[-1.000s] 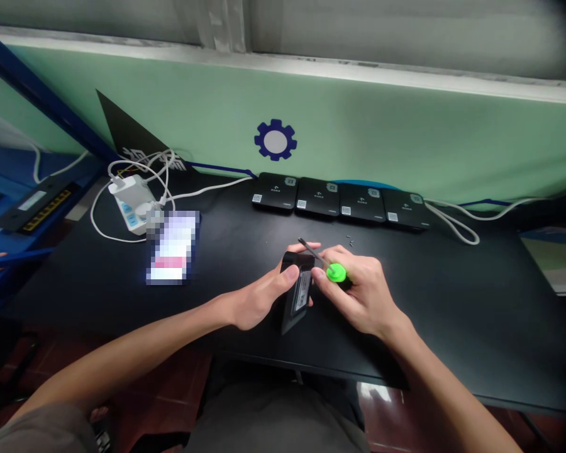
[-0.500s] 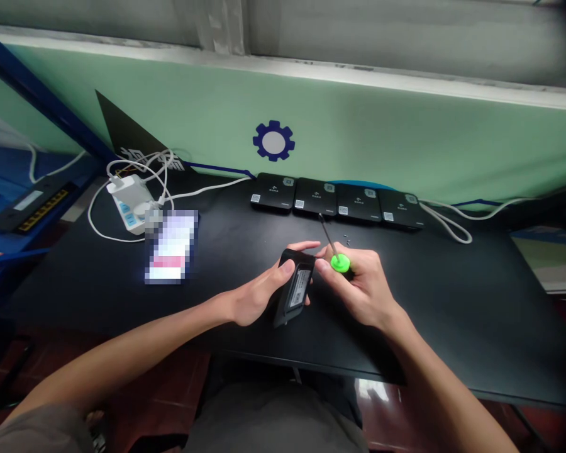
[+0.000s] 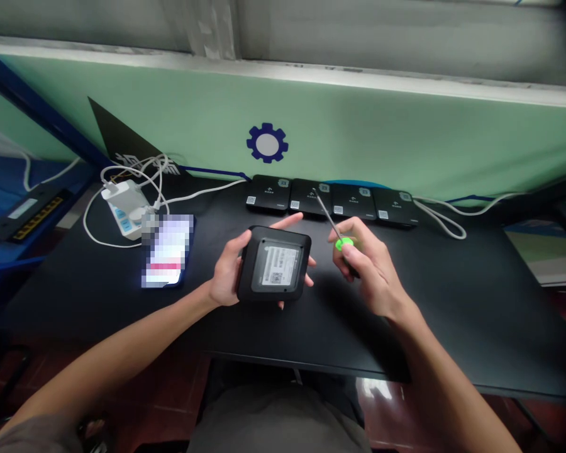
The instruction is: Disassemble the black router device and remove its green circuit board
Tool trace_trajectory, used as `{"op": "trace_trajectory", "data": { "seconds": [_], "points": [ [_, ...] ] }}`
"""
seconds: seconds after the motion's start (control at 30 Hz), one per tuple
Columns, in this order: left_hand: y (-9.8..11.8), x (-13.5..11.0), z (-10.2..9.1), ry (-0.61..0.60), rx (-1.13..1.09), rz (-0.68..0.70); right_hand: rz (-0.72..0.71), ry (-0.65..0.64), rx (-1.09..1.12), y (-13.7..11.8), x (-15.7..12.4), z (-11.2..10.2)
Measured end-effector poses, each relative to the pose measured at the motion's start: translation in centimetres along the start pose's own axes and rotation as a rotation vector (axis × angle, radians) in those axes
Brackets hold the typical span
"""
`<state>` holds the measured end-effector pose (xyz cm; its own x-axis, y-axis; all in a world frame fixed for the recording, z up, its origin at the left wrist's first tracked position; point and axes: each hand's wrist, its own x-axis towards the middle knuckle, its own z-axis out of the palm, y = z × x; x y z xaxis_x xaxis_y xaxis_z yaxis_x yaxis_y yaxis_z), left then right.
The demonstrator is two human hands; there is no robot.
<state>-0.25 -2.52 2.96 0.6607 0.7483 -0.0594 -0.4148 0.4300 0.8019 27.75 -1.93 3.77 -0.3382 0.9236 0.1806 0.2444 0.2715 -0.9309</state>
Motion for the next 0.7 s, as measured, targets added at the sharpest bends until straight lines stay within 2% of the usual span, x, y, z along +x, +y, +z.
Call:
{"op": "trace_trajectory", "data": {
  "seconds": [0.17,0.37,0.5,0.7],
  "points": [
    [0.7,0.0,0.3,0.036,-0.045,0.019,-0.024,0.052,0.112,0.3,0.1,0.1],
    [0.2,0.0,-0.6,0.001,-0.090,-0.110,-0.033,0.304,0.161,-0.5,0.8,-0.4],
    [-0.4,0.3,-1.1,0.118,0.113,-0.201,-0.021,0.376,0.134,-0.7,1.1,-0.6],
    [-0.9,0.6,-1.4,0.301,0.477,-0.205,0.016,0.410,0.090,-0.9,1.2,-1.6]
  ]
}}
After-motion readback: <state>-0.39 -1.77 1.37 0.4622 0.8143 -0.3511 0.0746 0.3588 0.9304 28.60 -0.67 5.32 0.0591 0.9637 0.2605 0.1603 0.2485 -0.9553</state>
